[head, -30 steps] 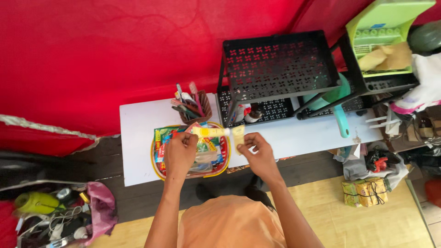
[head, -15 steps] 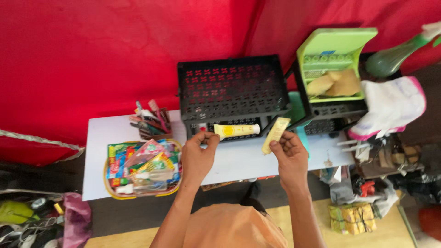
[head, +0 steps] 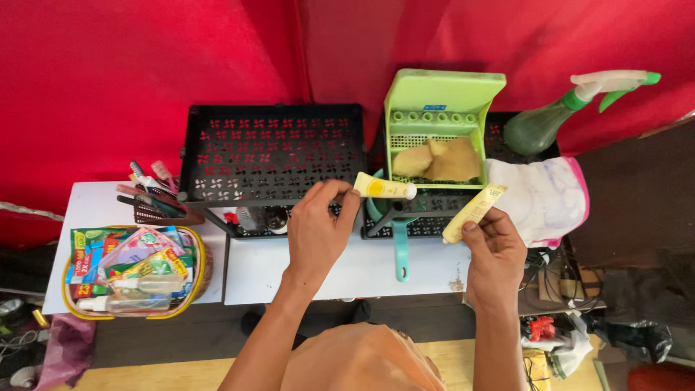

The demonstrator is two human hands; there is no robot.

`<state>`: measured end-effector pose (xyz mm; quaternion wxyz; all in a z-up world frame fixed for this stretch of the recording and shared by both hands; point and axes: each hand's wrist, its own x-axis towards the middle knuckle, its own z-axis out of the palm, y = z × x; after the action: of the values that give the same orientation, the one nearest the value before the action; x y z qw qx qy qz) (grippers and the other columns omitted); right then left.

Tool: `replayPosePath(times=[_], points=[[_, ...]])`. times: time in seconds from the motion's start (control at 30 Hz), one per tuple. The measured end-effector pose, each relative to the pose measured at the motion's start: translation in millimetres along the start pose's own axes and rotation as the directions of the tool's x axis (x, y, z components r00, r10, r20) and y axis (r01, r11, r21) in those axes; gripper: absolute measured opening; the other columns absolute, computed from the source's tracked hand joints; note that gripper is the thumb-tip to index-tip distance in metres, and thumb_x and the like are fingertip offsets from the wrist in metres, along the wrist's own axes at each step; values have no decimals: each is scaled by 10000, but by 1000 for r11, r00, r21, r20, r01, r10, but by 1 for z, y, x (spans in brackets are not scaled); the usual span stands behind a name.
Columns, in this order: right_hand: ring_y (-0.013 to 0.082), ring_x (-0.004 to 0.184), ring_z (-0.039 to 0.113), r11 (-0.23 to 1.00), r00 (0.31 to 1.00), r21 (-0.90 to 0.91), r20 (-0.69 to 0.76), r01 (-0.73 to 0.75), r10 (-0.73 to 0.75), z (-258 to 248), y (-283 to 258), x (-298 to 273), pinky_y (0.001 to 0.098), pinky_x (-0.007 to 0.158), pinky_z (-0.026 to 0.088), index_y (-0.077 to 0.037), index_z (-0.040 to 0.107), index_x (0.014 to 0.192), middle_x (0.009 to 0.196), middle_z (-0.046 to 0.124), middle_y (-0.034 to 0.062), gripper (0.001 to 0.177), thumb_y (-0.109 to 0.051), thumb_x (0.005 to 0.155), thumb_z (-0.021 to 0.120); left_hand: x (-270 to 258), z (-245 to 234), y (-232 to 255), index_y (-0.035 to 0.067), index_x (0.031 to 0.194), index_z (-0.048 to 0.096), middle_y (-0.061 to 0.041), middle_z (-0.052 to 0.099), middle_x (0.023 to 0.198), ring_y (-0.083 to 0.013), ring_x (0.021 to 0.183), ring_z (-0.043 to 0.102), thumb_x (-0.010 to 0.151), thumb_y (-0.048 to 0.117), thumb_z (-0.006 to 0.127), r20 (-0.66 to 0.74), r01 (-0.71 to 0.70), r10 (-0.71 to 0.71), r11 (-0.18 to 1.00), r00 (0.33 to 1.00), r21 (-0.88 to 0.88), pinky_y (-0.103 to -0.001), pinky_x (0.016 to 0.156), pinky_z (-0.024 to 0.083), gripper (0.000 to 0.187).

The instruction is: The person organizes bathroom supplies on a countertop. They place a cloth and a spray bottle on a green caddy, then arrange several small bottles, toothbrushes, and toothpaste into the caddy and a black tray. The person also moves a light blue pan to the side to clear space.

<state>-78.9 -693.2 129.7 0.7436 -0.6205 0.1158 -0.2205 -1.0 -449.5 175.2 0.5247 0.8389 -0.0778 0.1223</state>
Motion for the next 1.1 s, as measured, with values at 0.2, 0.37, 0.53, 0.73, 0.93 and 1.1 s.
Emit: replayPosePath(times=[0.2,0.37,0.53,0.73,0.93,1.1], points=[[119,935,635,998,998,28,22,-51,51,-20,-2,17,272,831,521,45,618,1245,1068,683,79,265,-3,988,657,17,26,25,146,1011,695,-6,682,935,-255,674,679,992,238,677,9,-204,206,962,979,180,-383,532,516,96],[125,929,645,998,997,35,49,-56,54,-27,-1,25,278,838,539,57,616,1240,1061,686,88,264,-1,985,654,25,35,25,166,1042,679,-15,644,946,-268,695,674,1000,243,661,67,-273,265,930,962,247,-406,552,538,90],[102,912,628,981,997,-189,68,-34,48,-23,-11,35,268,822,526,18,650,1222,1020,700,42,275,-45,956,683,30,42,22,168,1037,675,-16,633,954,-272,693,669,1005,254,661,103,-309,292,912,951,268,-409,548,537,94],[221,879,594,455,900,-782,416,426,-130,-16,-45,62,397,852,399,-75,749,1128,925,738,54,299,-168,846,779,29,52,22,161,1036,675,-19,637,958,-261,669,669,1002,241,654,117,-260,239,939,964,224,-393,543,543,89],[242,921,582,256,827,-804,562,537,29,0,-55,88,427,864,327,-150,786,1049,911,753,36,240,-209,817,779,27,58,24,146,1031,670,-28,649,981,-262,692,682,999,243,653,114,-224,205,957,972,187,-394,568,554,104],[247,974,578,159,813,-839,544,520,207,8,-52,92,447,848,322,-155,799,1020,980,764,22,196,-197,836,745,26,59,25,140,1029,672,-37,647,984,-275,724,686,1005,253,643,117,-214,195,958,974,193,-403,587,559,119]])
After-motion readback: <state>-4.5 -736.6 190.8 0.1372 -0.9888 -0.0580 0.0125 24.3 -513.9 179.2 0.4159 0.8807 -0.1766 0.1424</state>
